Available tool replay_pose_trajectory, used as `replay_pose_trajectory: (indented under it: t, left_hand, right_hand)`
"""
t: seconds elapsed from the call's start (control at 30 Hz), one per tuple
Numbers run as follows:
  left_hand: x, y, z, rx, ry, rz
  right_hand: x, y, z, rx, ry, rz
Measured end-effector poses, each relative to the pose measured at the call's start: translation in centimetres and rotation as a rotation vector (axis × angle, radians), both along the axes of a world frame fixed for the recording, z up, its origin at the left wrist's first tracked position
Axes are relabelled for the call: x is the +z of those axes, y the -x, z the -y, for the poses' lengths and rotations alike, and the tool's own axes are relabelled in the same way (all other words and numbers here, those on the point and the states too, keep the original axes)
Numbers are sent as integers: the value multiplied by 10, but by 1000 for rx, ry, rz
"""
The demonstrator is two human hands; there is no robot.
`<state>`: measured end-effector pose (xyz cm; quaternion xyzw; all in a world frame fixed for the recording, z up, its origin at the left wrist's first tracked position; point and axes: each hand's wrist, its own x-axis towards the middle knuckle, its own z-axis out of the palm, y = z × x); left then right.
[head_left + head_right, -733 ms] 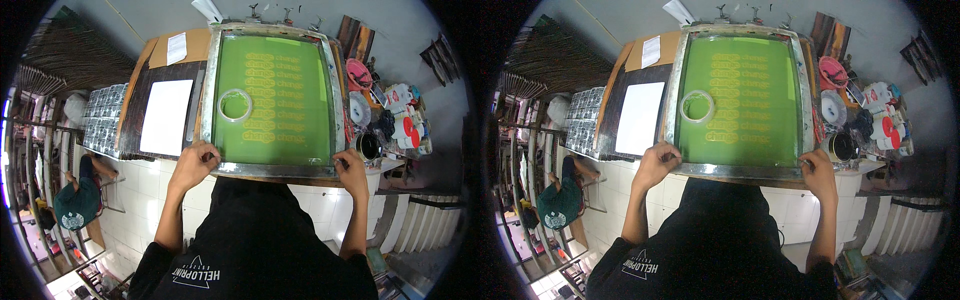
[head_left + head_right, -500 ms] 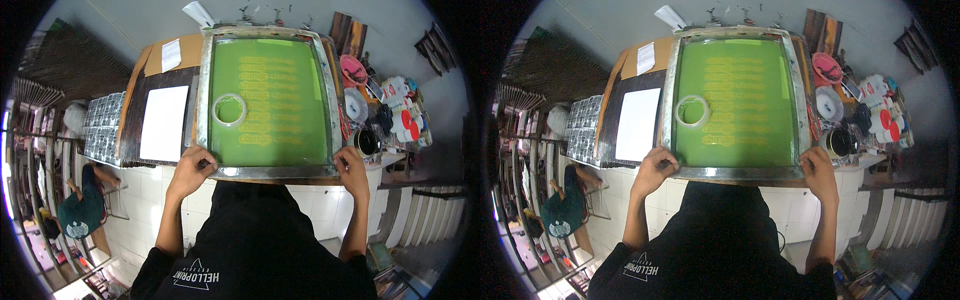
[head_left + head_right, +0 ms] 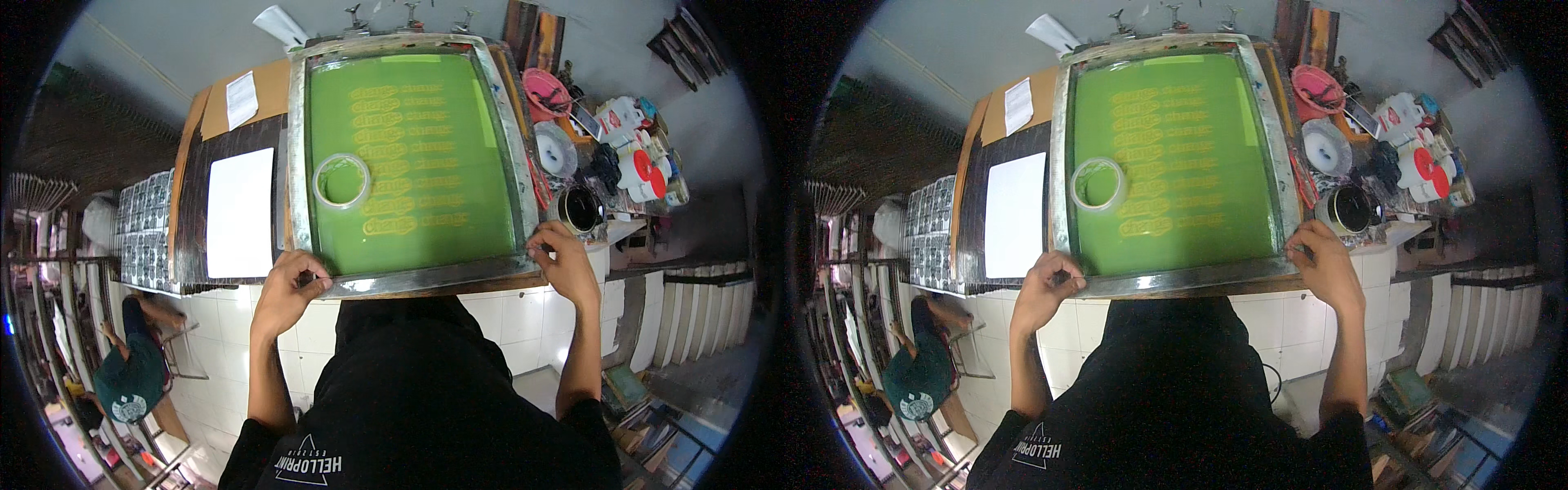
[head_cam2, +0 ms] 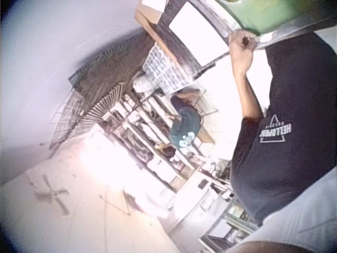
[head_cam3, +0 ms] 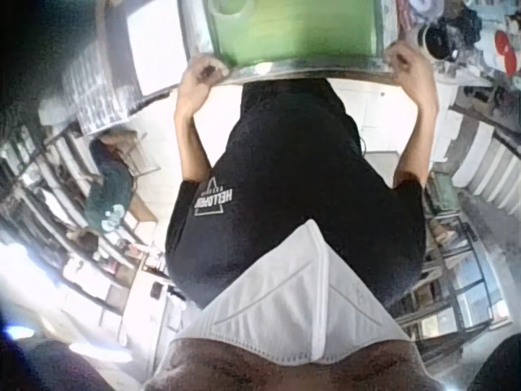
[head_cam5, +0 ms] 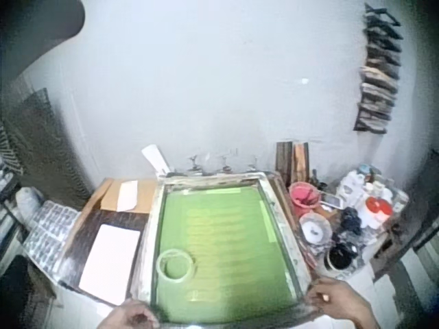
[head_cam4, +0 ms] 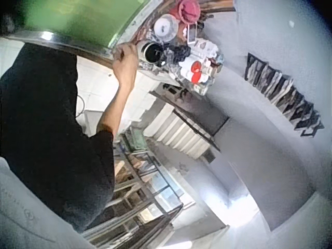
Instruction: The person applies clear adhesive tape to the edges of a screen printing frame, using shears to cut the tape and pressing it down by hand along the interior border of the mesh.
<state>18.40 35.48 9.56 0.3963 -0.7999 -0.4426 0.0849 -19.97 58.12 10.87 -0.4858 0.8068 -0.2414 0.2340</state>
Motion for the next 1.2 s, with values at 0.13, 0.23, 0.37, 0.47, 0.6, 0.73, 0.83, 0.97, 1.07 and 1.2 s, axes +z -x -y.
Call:
replay_pose_trajectory:
  t: [0.13,0.23,0.37,0.47,0.6,0.73,0.83,0.97,1.07,1.2]
  left_hand:
    - [1,-5,-1,-10,-41,-38]
    - [0,-9,-4,39,-128,-78]
    - [-1,-26,1,104,-343,-194]
    - [9,-39,1,165,-444,-148]
    - [7,-26,-1,144,-346,-7]
    - [-2,-16,-10,220,-280,51]
    - [4,-7,-10,255,-268,105]
    - [5,0,-12,287,-255,40]
    - [-1,-4,-9,303,-273,25]
    - [-5,-11,-7,304,-304,18]
  right_hand:
    - [12,0,-11,-49,3,139]
    - [48,-11,-19,-59,-4,69]
    - [91,-36,-26,-32,67,-49]
    - [98,-43,-27,-56,84,38]
    - [36,-24,-23,-149,-111,224]
    - [-18,-12,-15,-281,-68,517]
    - [-25,-8,-13,-304,-27,526]
    - [-25,-4,-13,-349,-82,502]
    - [-24,-3,-9,-356,-93,500]
    - [-24,-6,-3,-346,-97,410]
